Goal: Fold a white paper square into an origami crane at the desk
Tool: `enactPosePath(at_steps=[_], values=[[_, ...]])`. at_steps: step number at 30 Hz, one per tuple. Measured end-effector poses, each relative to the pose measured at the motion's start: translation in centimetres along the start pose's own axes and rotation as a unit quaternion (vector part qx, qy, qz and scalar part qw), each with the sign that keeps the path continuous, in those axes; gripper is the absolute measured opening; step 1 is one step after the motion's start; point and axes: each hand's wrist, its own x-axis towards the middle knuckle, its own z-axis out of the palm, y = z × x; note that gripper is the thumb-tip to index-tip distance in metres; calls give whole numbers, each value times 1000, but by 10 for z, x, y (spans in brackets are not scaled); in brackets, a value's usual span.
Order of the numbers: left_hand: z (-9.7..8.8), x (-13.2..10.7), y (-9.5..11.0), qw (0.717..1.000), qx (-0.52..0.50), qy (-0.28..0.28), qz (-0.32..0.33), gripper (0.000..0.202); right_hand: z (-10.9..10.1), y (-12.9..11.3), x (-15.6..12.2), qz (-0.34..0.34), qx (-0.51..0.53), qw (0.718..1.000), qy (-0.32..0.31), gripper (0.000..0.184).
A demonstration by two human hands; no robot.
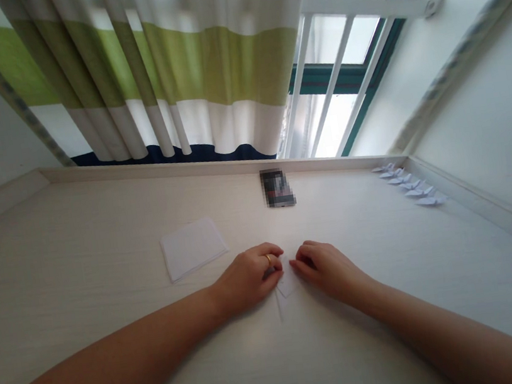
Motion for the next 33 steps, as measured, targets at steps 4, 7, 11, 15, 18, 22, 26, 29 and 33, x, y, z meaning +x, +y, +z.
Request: enactPosePath(at_steps=[4,7,11,15,18,22,26,29,33], values=[[-1,2,-2,999,11,29,-30,11,-2,-3,1,-6,56,998,-32,28],[-4,5,-4,998,2,24,-51,10,-5,-4,1,-78,117,989,-52,24],[-8,8,-5,996,-5,9,-86,8,-10,-4,-3,-192,147,967,-87,11],[-10,9,-4,995,-22,-10,-97,12,-11,-1,-3,-242,105,962,-65,30],[-11,8,-4,995,-35,-15,-90,14,-10,2,-1,-272,69,959,-41,28],[-10,8,-6,996,-45,-11,-73,16,-9,4,0,-338,20,941,-17,20],[-9,9,-6,997,-37,-8,-72,13,-8,2,-1,-404,-40,914,6,21],[-9,9,-6,996,-27,-16,-85,9,-9,-3,-2,-416,-84,905,8,27],[-9,9,-6,995,-20,-13,-93,6,-12,-6,-4,-399,-99,911,6,31]])
